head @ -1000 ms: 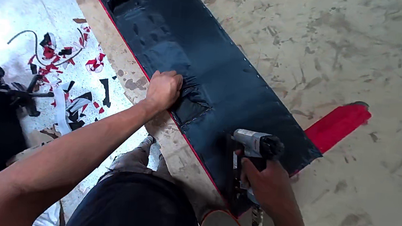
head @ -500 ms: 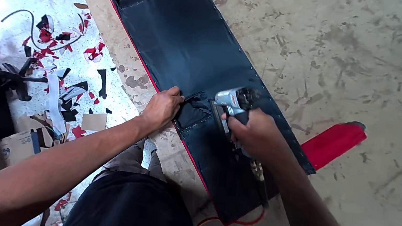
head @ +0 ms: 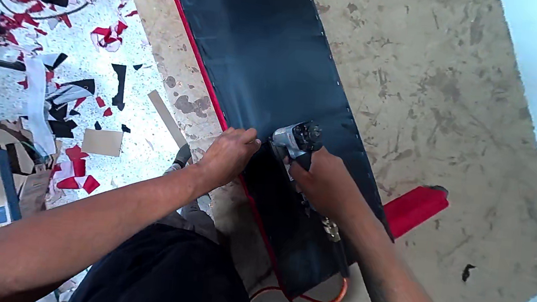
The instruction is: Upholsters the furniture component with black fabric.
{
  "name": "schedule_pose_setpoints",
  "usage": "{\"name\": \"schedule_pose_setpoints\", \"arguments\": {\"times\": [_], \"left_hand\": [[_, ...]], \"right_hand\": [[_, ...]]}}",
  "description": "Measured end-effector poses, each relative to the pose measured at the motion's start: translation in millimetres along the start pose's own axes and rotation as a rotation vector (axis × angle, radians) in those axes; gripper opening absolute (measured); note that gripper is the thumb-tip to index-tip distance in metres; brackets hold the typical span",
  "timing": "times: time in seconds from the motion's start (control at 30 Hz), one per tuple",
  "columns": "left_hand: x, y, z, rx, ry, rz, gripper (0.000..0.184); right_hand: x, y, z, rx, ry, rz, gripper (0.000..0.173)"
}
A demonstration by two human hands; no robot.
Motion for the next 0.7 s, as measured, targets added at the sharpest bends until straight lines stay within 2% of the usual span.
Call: {"name": "schedule_pose_setpoints", "arguments": {"times": [0.1, 0.17, 0.27, 0.37, 0.47, 0.57, 0.7], "left_hand": [[0.5, -0.3, -13.7, 0.002, 0.006, -0.055, 0.027], [-3.3, -8.4, -35.0, -0.003, -0.022, -0.226, 0.029], [-13.9, -20.9, -68.2, 0.13, -0.114, -0.419, 0.026], [-12.6, -24.7, -65.3, 0.271, -0.184, -0.337, 0.022], [-7.0, -18.5, -40.0, 0.18, -0.153, -0.164, 0.028], [-9.9, -8.8, -31.8, 0.133, -0.111, -0.065, 0.021], [-5.2, -8.8, -28.7, 0.071, -0.038, 0.032, 0.021]], "right_hand": [[-7.4, 6.7, -7.2, 0.02, -0.021, -0.025, 0.033], [-9.3, 7.6, -9.6, 0.03, -0.035, 0.005, 0.029], [-12.0, 15.1, -10.0, 0.013, -0.04, 0.046, 0.028], [-15.6, 22.2, -12.0, -0.017, -0.046, -0.002, 0.035], [-17.2, 22.1, -13.4, -0.021, -0.029, 0.009, 0.035], [-16.6, 23.7, -14.6, -0.03, 0.001, 0.062, 0.033], [-6.8, 30.3, -18.5, 0.006, -0.033, 0.163, 0.028]]}}
Point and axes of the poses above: each hand's wrist, its own z-axis towards the middle knuckle, its own y-axis out of the palm, x = y × z, the point moved 1 cm from there along z, towards the middle knuckle, and after that the axes turned 7 degrees about -x, right-handed, at the moved point
